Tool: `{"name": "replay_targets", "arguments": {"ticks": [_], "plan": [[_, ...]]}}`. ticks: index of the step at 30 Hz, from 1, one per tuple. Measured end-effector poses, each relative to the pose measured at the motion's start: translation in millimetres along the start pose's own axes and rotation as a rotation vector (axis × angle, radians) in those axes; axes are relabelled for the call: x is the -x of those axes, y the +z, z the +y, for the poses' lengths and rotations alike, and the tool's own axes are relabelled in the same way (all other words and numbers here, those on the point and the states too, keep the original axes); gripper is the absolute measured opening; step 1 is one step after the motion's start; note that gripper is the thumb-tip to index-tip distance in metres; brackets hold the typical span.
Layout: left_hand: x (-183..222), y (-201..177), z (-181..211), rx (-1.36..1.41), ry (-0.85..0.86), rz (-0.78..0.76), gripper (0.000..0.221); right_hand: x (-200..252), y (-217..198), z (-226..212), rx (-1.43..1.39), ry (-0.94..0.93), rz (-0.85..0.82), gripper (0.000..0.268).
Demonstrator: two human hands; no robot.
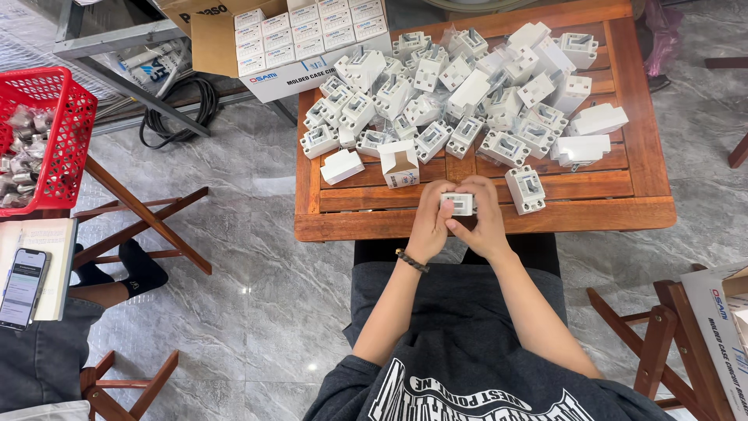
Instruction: The person picks up individual white plastic electronic housing components from a pile, fits a small grey piece into each housing by hand, and places the assembled units into a cardboard box.
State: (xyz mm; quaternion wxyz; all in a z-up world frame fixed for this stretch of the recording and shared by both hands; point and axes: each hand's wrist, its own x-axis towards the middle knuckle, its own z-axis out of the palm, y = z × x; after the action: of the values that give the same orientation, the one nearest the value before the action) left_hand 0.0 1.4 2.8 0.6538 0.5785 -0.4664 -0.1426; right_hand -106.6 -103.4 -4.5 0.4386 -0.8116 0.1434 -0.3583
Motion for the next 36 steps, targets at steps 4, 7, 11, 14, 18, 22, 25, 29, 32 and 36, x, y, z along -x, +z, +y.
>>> {"name": "replay_targets", "arguments": {"ticks": [4, 7, 11, 14, 18, 22, 25, 29, 32, 36], "plan": [[2.5, -6.6, -5.0, 0.111, -0.037, -0.113, 0.072, -3.6, 2.6, 1.8, -0.026, 0.042, 0.062, 0.081], [0.4, -13.2, 1.9, 0.176, -0.133, -0.241, 0.084, -7.5, 2.5, -5.9, -0.002, 0.104, 0.125, 0.064], [2.3, -12.8, -7.7, 0.161, -0.113, -0.287, 0.086, -5.2, 3.0, 1.6, 0.059, 0.054, 0.162, 0.048], [1.1, -13.1, -4.3, 0.148, -0.087, -0.286, 0.087, -4.0, -1.7, 1.5, 0.037, 0.035, 0.180, 0.039], [-0.2, -18.7, -8.0, 0.282, -0.224, -0.253, 0.088, -9.0, -5.8, -5.3, -0.030, 0.015, 0.194, 0.040], [3.0, -12.8, -16.3, 0.374, -0.216, -0.079, 0.055, -1.4, -12.4, 13.1, -0.250, 0.126, 0.123, 0.067], [5.9, -9.2, -20.1, 0.377, -0.237, 0.005, 0.052, -0.5, -15.1, 21.1, -0.512, 0.170, 0.145, 0.075], [9.2, -7.7, -23.8, 0.332, -0.287, 0.093, 0.057, 2.8, -17.8, 24.7, -0.589, 0.177, 0.168, 0.057], [10.5, -7.3, -26.9, 0.364, -0.305, 0.141, 0.067, 3.7, -16.8, 26.7, -0.599, 0.190, 0.179, 0.055], [10.1, -5.3, -20.7, 0.389, -0.314, 0.221, 0.063, 1.4, -17.4, 14.9, -0.521, 0.198, 0.181, 0.050]]}}
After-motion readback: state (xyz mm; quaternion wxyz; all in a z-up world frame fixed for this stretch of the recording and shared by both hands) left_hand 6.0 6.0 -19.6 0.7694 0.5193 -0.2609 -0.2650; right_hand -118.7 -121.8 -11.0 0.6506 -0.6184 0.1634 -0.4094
